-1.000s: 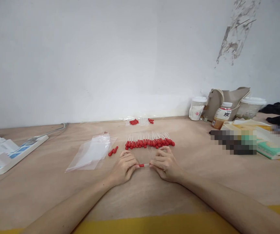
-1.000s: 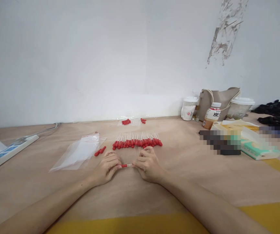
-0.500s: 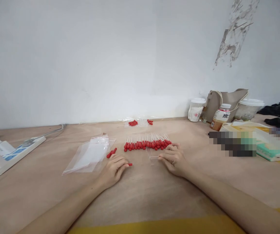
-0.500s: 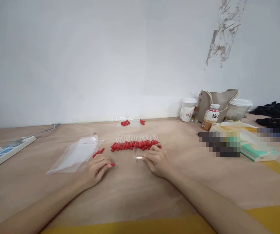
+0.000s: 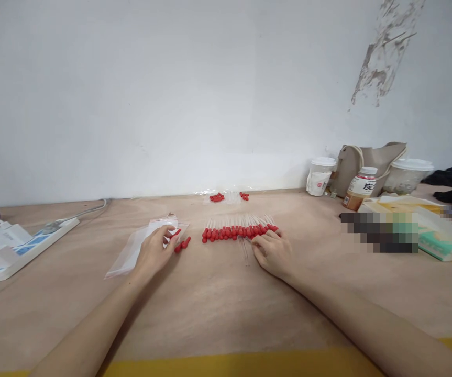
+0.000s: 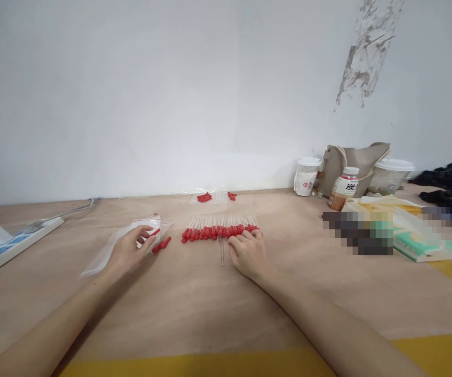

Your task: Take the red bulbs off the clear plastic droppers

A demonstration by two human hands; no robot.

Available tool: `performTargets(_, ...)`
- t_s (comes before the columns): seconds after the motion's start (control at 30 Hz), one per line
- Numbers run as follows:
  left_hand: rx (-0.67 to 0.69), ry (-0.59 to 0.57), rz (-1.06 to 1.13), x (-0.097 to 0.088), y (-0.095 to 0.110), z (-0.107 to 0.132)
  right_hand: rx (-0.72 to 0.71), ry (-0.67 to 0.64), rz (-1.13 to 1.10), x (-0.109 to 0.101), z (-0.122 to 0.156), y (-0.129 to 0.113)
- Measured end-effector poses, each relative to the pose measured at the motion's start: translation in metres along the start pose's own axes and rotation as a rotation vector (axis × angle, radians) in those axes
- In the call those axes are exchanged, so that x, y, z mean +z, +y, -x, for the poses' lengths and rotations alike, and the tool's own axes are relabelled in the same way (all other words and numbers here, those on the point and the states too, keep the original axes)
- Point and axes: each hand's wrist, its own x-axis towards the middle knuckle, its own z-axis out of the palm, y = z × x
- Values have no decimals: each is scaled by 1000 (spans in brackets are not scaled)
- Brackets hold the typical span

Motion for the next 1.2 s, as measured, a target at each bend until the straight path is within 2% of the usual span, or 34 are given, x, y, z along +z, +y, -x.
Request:
performTargets(0.17,-47,-148,-68,10,-14,-5,-14,-21,-16,4,0,-4)
performTargets(0.3,-26,-169,-93,9,-15,-4,-27,-68,-61,2,3,-8)
performTargets(0.37,33,-109,-150,6,-11,-2,-35,-91,-80,0,3,-10)
performTargets(0.47,200,-10,-196,4,4,6,-53,-132,-101,-4,2,-12)
performTargets(0.57,380,-24,-129,11,22,12,-69,-176,-120,-8,2,-13)
performTargets(0.67,467,-44,-56,26,35,9,-62,-197,-134,-11,3,-13)
performTargets(0.83,494,-5,-27,48,41,-10,-107,-235,-218,-9,4,-9)
performTargets(0.93,495,8,0,57,41,-15,-173,-352,-324,-6,4,-5)
performTargets(1.07,465,25,53,66,40,-13,-169,-532,-449,-5,6,-3)
performTargets(1.2,451,16,102,68,38,-10,-135,-597,-527,-7,9,-6)
